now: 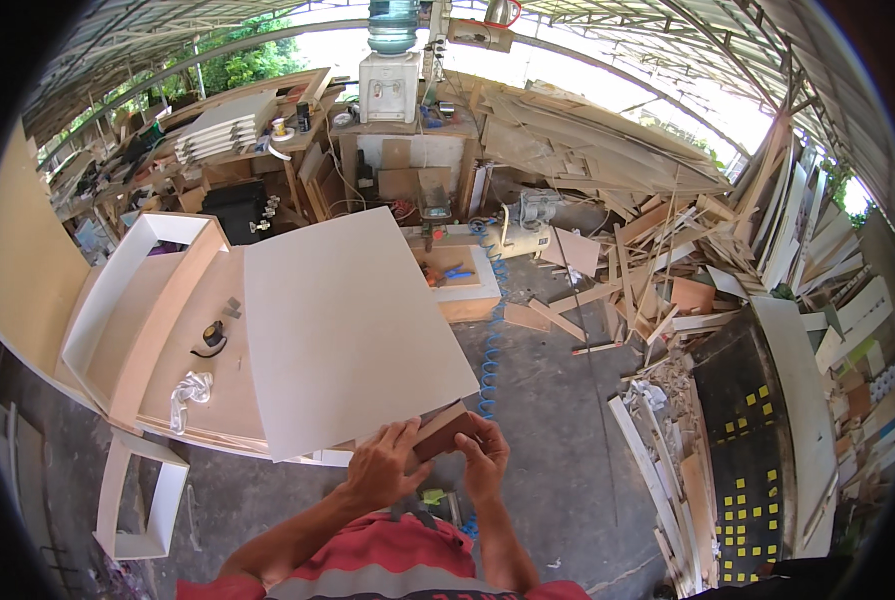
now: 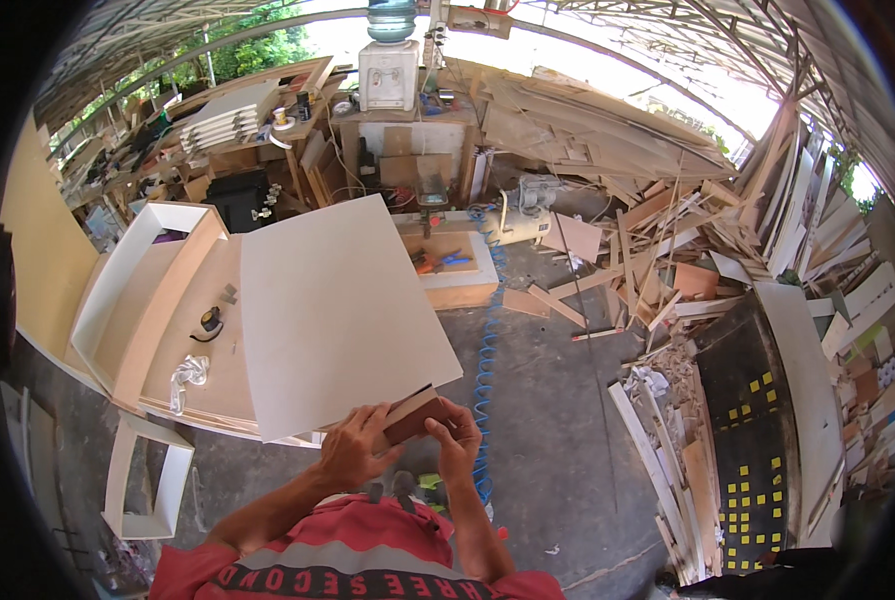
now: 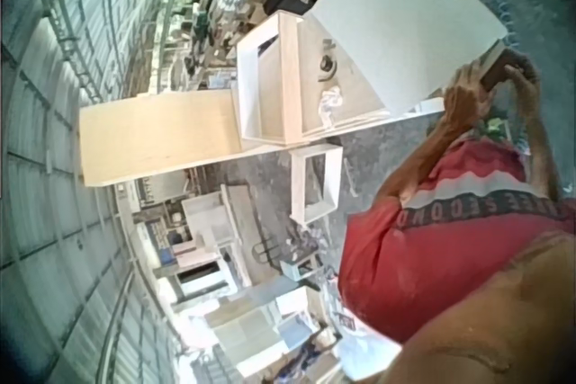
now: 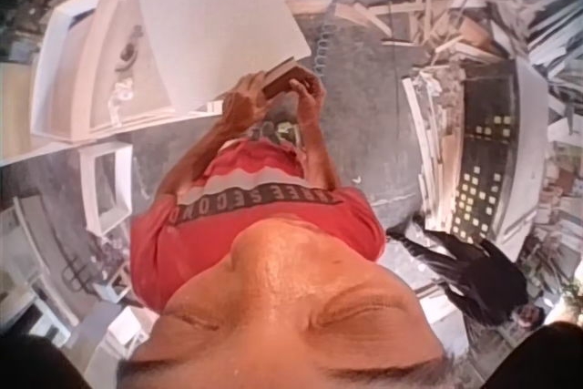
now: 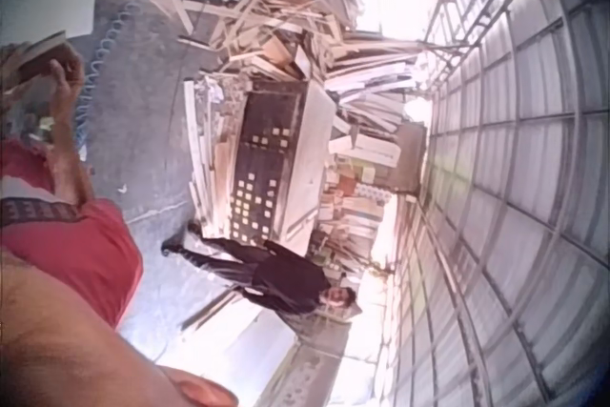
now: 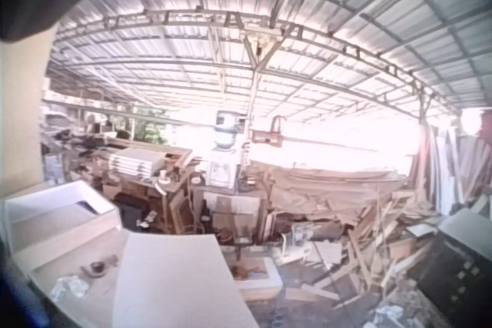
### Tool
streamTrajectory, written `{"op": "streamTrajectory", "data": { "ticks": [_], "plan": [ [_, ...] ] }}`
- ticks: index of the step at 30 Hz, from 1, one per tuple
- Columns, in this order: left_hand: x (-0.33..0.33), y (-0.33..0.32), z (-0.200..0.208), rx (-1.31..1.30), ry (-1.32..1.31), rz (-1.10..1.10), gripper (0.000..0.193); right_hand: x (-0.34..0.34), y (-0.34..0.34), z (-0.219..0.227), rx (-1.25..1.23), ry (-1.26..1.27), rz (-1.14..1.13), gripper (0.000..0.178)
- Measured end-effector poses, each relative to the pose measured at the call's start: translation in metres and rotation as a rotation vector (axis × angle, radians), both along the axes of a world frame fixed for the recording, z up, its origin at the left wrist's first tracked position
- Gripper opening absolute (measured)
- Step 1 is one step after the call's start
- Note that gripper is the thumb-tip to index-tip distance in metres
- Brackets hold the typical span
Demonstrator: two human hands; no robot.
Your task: The person uses a sanding block to sand the edges and surface of a wooden board, then places it on top of a partially assembled cabinet.
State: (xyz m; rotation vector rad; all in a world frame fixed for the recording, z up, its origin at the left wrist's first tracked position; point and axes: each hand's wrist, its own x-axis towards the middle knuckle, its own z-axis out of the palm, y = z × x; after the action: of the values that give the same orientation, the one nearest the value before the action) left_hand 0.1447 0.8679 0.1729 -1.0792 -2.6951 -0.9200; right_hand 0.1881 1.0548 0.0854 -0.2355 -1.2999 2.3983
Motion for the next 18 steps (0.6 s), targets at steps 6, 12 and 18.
{"op": "streamTrajectory", "data": {
  "ticks": [6, 12, 18],
  "plan": [
    [0.006, 0.013, -0.013, 0.033, -0.011, 0.069, 0.073, 0.002, -0.025, -0.003, -0.134, -0.124, -0.131, 0.039],
    [0.022, 0.027, -0.024, 0.021, -0.048, 0.125, 0.073, 0.005, -0.051, -0.008, -0.126, -0.161, -0.182, 0.033],
    [0.026, 0.023, -0.018, 0.303, -0.399, 0.046, 0.06, 0.008, -0.025, -0.003, -0.104, -0.147, -0.066, 0.033]
  ]
}}
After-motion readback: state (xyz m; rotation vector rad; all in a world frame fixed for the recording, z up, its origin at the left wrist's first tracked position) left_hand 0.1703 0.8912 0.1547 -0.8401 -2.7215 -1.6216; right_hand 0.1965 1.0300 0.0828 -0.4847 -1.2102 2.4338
